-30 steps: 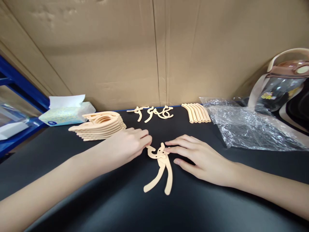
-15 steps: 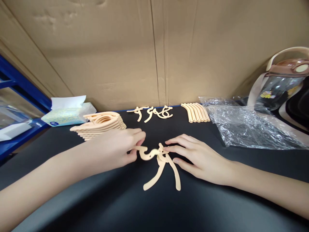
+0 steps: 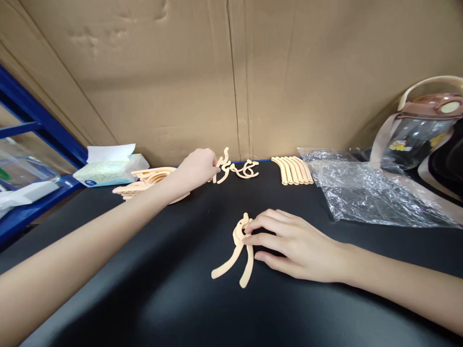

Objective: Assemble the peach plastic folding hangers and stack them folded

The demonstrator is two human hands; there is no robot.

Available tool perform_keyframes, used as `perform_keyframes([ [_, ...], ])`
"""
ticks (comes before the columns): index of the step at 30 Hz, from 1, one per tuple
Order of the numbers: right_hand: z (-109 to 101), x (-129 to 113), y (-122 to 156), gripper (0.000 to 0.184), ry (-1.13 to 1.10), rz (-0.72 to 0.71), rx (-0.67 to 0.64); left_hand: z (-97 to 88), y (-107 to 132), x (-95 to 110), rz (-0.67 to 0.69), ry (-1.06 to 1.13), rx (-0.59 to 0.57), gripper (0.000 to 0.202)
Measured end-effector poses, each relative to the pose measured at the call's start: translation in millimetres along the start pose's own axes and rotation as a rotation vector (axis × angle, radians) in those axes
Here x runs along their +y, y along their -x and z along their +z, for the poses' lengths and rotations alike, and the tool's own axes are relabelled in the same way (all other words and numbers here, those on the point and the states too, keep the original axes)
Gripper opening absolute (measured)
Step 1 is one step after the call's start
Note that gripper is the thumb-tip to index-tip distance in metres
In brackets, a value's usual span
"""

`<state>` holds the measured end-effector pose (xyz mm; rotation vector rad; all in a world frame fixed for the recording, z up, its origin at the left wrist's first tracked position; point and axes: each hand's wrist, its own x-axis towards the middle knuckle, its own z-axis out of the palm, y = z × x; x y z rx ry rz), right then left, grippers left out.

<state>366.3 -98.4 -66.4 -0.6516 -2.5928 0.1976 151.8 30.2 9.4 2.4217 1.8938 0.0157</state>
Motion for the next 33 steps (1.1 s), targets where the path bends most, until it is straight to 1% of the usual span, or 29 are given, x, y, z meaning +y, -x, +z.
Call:
perform_keyframes([
  [3,-0.4,-0.4,0.7,0.028,0.003,-0.014,-0.008,6.9,-13.9,-0.3,-0.049,-0.006,-0.021,0.035],
  [7,0.1,-0.6,1.4,0.028,0.014,-0.014,-0.012,11.8,-23.0,0.1,-0.065,-0.056,-0.025,0.034],
  [9,0.3,-0.6,1.4,0.029,0.015,-0.006,-0.019,12.3,-24.1,0.3,-0.059,-0.106,-0.01,0.034],
  [12,0.0,-1.1,0.9,0.033,0.018,-0.002,-0.05,13.1,-21.8,2.3,-0.015,-0.204,0.05,0.034],
  [14,-0.8,-1.8,0.5,0.035,0.02,0.004,-0.067,15.0,-18.1,5.7,0.066,-0.266,0.101,0.034],
  [15,-1.2,-2.1,0.3,0.035,0.021,0.005,-0.071,16.6,-16.0,8.0,0.128,-0.295,0.128,0.034],
  [17,-2.1,-2.5,0.0,0.036,0.024,0.007,-0.07,20.6,-12.6,13.0,0.295,-0.347,0.175,0.034],
  [20,-2.9,-2.5,-0.4,0.035,0.026,0.004,-0.048,27.5,-12.9,18.9,0.575,-0.422,0.215,0.032],
  [22,-3.0,-2.2,-0.7,0.034,0.028,0.003,-0.032,31.5,-17.1,21.1,0.694,-0.477,0.233,0.029],
  [25,-2.9,-1.9,-0.6,0.032,0.028,0.004,-0.025,35.7,-25.5,21.9,0.764,-0.57,0.261,0.024],
  [28,-2.6,-1.5,-0.2,0.032,0.03,0.01,-0.032,38.1,-31.4,20.9,0.831,-0.659,0.265,0.032],
  [33,-2.0,-1.0,0.1,0.03,0.033,0.01,-0.041,41.8,-34.5,19.2,0.957,-0.733,0.273,0.032],
])
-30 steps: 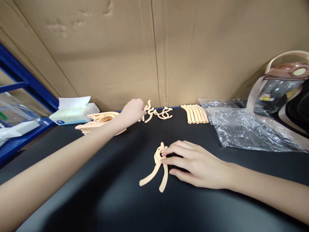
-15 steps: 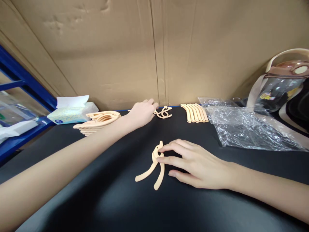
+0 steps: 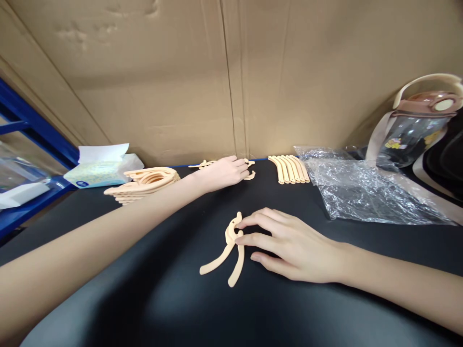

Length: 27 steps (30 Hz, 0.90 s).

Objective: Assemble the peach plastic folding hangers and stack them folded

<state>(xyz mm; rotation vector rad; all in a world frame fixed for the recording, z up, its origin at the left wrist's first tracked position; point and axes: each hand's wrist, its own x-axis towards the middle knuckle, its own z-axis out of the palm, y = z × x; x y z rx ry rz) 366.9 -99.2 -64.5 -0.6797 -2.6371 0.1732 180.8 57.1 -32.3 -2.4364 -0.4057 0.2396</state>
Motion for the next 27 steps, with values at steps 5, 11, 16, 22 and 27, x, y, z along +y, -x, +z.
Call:
perform_keyframes([
  [5,-0.7,-0.4,-0.2,0.03,-0.008,0.007,-0.009,4.1,-2.5,0.2,0.047,-0.037,0.069,0.03],
  [11,-0.6,0.2,-0.1,0.031,-0.012,0.019,-0.026,0.4,-4.2,-5.1,0.057,-0.091,0.184,0.013],
  [16,0.0,0.3,-0.1,0.031,-0.013,0.022,-0.029,-9.0,2.1,-8.0,-0.035,-0.156,0.335,0.022],
  [22,0.6,-0.2,-0.1,0.029,0.005,0.018,-0.017,-18.6,13.7,-7.6,-0.135,-0.238,0.512,0.032],
  [27,1.7,1.2,1.4,0.024,0.027,0.068,0.083,-34.8,36.3,4.1,-0.206,-0.263,0.618,0.028],
])
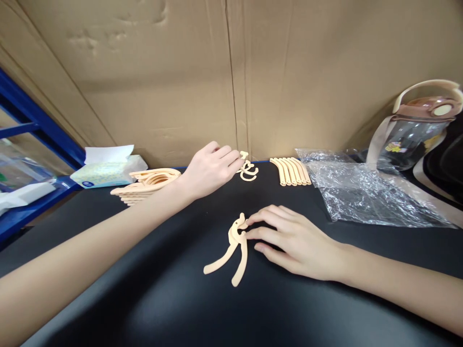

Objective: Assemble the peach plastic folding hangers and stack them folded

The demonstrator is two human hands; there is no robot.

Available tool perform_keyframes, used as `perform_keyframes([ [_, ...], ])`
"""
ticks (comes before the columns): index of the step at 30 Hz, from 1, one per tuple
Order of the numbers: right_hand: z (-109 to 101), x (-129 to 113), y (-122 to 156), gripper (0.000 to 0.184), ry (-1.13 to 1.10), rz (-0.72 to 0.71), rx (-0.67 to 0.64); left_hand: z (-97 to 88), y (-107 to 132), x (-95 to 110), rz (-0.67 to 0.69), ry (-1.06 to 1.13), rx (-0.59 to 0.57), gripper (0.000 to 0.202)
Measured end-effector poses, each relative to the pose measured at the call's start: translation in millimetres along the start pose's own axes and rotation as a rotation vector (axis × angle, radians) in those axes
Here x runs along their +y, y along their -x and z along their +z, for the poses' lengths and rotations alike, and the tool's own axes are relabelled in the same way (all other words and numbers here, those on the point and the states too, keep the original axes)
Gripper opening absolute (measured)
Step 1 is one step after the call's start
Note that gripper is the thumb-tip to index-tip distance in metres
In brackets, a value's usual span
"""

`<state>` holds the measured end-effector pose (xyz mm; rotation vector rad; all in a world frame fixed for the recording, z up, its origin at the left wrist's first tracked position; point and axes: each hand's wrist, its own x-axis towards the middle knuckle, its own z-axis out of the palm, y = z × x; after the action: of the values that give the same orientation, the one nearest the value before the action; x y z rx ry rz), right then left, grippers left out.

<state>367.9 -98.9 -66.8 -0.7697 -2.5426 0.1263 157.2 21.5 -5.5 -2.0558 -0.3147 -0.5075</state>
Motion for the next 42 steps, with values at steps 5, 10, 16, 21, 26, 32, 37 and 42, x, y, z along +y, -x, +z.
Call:
perform_keyframes([
  [5,1.4,3.2,-1.2,0.02,0.013,0.126,0.134,-50.1,22.9,15.0,-0.06,0.094,0.002,0.007],
  [10,1.0,3.6,-3.4,0.017,-0.034,0.211,0.165,-85.4,51.7,34.3,-0.092,0.228,0.001,0.015],
  [16,1.3,4.7,-5.3,0.016,-0.056,0.233,0.141,-87.7,82.7,38.2,-0.06,0.294,-0.024,0.02],
  [21,2.0,5.1,-4.7,0.014,-0.076,0.241,0.16,-86.0,81.5,37.9,-0.154,0.352,0.021,0.016],
  [26,1.3,1.9,-3.9,0.044,-0.139,0.124,0.137,-100.6,76.9,54.0,-0.183,0.421,-0.034,0.018],
  [32,0.4,-1.1,-5.8,0.029,-0.061,-0.04,0.134,-114.9,72.2,80.0,-0.197,0.55,-0.037,0.037],
  [37,-1.1,-6.2,-7.7,0.023,0.012,-0.065,0.163,-114.7,68.8,87.5,-0.167,0.608,-0.03,0.035],
  [42,-1.6,-2.4,-7.8,0.026,0.048,-0.022,0.131,-104.9,63.0,81.5,-0.152,0.692,-0.036,0.02],
])
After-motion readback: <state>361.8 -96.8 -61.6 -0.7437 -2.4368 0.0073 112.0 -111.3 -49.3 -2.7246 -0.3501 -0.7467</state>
